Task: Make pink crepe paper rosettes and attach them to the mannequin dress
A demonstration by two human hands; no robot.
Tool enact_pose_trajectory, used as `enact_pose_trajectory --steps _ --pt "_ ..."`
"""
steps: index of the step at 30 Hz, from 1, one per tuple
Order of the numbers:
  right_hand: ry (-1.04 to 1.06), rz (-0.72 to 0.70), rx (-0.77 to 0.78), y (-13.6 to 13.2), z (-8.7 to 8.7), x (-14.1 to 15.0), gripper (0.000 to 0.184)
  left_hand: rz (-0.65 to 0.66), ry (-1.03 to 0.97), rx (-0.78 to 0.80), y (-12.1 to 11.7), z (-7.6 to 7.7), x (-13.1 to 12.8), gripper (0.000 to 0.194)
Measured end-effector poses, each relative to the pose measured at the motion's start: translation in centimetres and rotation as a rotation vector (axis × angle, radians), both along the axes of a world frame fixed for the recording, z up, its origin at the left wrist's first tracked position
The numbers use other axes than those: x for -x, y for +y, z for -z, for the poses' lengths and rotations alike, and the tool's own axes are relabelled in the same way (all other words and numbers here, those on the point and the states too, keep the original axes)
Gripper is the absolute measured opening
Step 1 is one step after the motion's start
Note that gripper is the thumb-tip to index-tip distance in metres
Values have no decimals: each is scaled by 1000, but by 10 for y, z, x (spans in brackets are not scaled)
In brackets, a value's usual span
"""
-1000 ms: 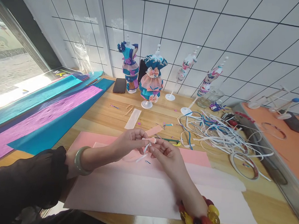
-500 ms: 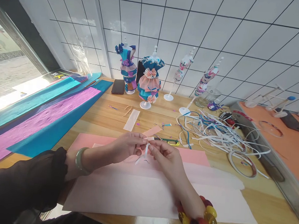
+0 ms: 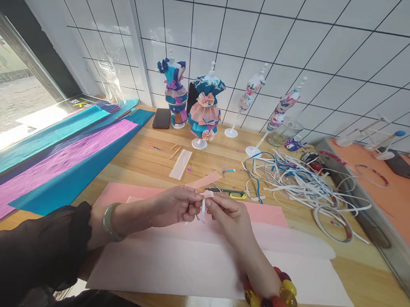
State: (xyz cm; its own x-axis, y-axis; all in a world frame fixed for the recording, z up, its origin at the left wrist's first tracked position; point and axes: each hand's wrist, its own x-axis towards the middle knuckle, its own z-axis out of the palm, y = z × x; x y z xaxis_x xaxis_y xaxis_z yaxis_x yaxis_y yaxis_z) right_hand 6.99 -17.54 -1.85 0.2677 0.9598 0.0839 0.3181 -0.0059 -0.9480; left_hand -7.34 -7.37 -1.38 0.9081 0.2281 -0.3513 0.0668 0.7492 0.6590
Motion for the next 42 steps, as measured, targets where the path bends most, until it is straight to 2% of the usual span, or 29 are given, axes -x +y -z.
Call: enact_pose_trajectory --steps 5,8,11,15,20,31,36,42 --pt "30 -55 -2 0 5 -3 19 27 23 50 -1 0 0 13" --pt "8 -29 11 -1 7 -4 36 55 22 51 -1 -1 1 12" --pt "-129 -43 -34 -4 5 -5 45 78 55 59 0 0 1 11" --pt "-356 -99 -97 -5 3 -7 35 106 101 67 1 1 2 11" --pt "-428 -136 -121 -4 5 -9 23 109 110 60 2 3 2 11" --pt "-263 -102 -30 -2 5 -10 19 134 96 23 3 3 0 11" --pt "-113 -91 5 -2 5 -9 23 139 92 -52 3 0 1 15" --pt "-32 -73 18 -3 2 -10 25 138 52 -115 4 -4 2 20"
